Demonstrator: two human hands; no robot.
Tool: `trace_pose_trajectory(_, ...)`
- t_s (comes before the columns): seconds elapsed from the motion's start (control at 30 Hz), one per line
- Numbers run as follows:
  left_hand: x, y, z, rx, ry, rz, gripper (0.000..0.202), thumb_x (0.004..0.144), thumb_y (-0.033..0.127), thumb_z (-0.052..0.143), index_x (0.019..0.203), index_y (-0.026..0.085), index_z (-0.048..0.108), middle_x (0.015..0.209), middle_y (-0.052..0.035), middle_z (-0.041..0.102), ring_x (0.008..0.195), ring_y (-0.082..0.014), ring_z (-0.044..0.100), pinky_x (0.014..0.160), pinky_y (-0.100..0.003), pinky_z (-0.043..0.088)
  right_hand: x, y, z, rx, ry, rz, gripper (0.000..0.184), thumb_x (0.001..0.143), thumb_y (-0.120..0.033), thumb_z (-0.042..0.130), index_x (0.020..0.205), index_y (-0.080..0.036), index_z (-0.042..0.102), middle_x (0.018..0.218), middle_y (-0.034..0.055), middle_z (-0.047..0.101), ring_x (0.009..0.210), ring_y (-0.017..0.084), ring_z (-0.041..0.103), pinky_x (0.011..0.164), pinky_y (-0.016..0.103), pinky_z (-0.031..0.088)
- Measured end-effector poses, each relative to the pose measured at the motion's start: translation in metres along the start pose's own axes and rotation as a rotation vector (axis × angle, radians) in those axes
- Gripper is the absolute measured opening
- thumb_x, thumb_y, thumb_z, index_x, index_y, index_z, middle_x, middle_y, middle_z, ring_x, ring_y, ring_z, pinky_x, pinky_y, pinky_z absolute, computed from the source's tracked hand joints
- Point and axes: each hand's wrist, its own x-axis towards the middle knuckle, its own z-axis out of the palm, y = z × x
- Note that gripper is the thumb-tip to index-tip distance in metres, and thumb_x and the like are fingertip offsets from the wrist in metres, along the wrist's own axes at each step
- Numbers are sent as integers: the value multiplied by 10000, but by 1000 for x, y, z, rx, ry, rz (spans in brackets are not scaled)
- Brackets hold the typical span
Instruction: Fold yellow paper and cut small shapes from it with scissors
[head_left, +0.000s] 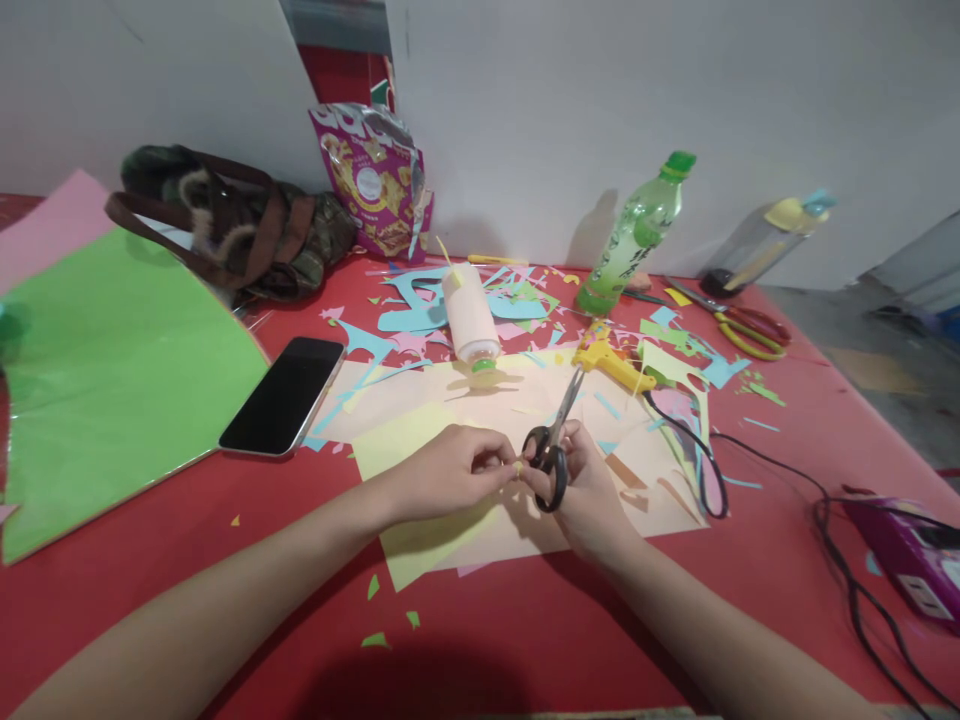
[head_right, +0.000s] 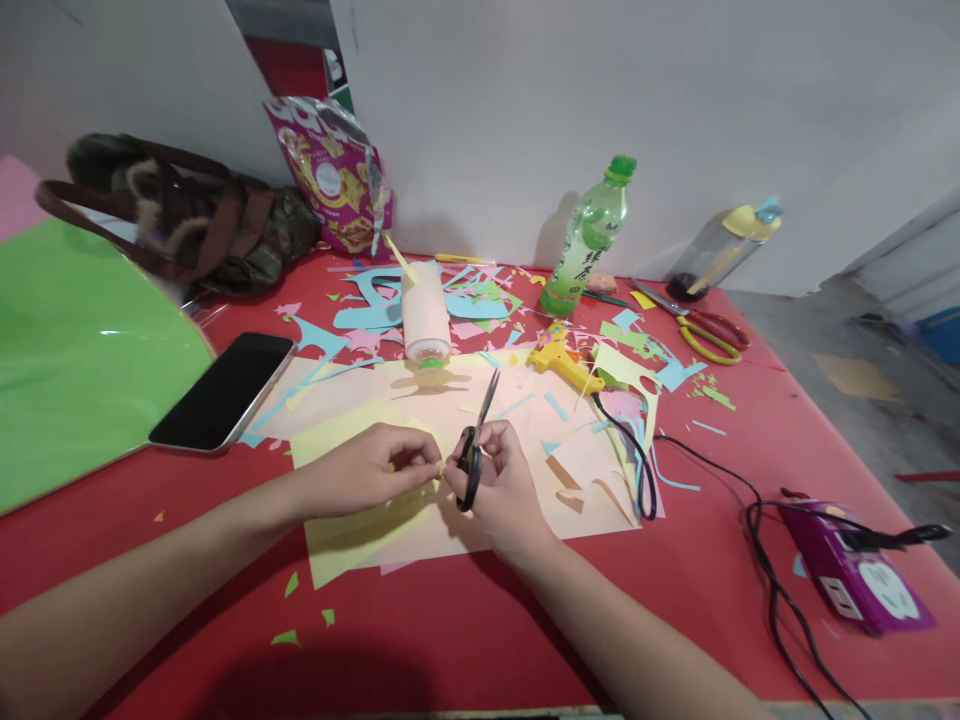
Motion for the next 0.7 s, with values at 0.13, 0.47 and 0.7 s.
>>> trace_pose_trajectory(0.13,1,-1,4,-6,30,-2,216,770,268,392,704,140,553,596,9,526,525,-84,422,488,-189,309,0,0,1,3,-7,-8,368,586,-144,666,713,-227,331,698,-59,491,551,68,448,476,182,338)
trace_pose_trajectory(0.47,-1,-4,3,75,-9,77,163,711,173,405,671,134,557,544,32,466,485,-62,356,455,-170,275,-1,-1,1,-25,-60,-26,351,600,-96,634,719,-227,330,676,-71,499,587,65,460,549,189,353)
trace_pose_trajectory(0.7,-1,-5,4,51,15,50,158,719,204,421,685,135,559,534,36,462,478,-64,365,452,-169,281,0,-1,2,-48,-43,-32,350,592,-92,632,717,-218,330,674,-73,504,572,55,461,535,174,362)
